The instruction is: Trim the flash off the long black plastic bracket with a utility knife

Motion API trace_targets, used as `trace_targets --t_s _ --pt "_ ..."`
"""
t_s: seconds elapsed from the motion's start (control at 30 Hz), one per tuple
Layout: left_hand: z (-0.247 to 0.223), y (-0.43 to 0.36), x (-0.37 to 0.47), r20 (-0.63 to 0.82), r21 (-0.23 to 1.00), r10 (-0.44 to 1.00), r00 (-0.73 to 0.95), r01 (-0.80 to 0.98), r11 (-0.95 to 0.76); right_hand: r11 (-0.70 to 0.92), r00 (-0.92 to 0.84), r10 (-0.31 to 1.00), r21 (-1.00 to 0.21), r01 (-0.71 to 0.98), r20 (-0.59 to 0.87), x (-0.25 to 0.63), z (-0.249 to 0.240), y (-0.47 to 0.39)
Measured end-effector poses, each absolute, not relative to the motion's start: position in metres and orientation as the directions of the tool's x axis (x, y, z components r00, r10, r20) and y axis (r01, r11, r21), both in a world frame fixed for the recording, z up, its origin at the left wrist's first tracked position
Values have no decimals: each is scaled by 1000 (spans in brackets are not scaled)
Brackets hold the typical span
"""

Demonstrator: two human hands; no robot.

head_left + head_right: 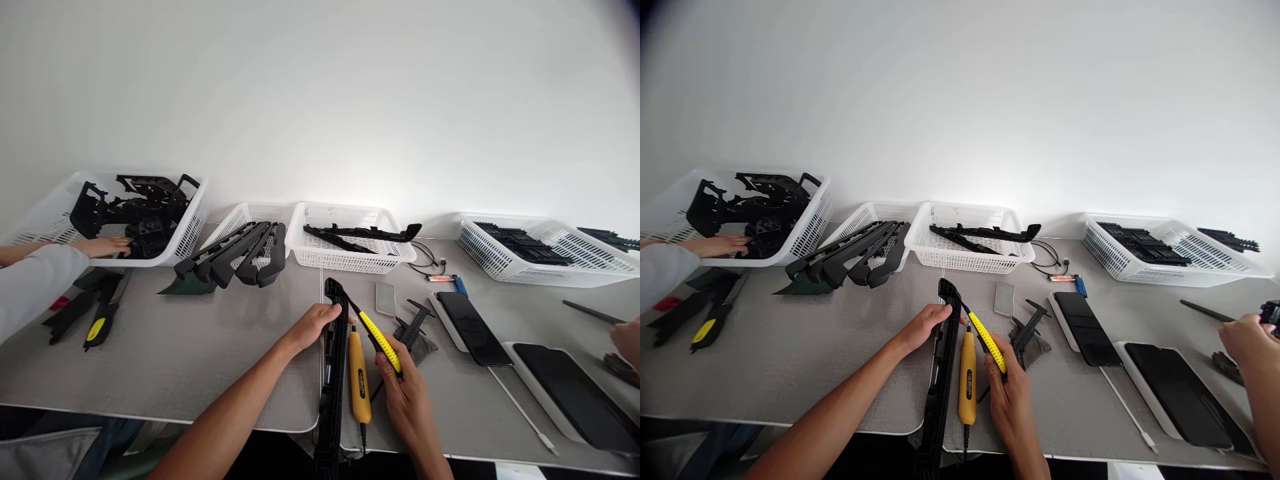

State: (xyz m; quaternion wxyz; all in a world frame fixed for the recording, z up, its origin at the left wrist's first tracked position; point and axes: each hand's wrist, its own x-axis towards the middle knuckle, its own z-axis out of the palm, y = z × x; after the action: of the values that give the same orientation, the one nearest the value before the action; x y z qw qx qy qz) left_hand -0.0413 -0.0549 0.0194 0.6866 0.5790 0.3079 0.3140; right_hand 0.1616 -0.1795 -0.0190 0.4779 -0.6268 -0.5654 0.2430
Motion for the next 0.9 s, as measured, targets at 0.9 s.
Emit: trace_targets --t_s 0.9 --pt "22 -59 -39 -78 990 798 598 -44 130 104 223 946 -870 482 237 161 -22 -178"
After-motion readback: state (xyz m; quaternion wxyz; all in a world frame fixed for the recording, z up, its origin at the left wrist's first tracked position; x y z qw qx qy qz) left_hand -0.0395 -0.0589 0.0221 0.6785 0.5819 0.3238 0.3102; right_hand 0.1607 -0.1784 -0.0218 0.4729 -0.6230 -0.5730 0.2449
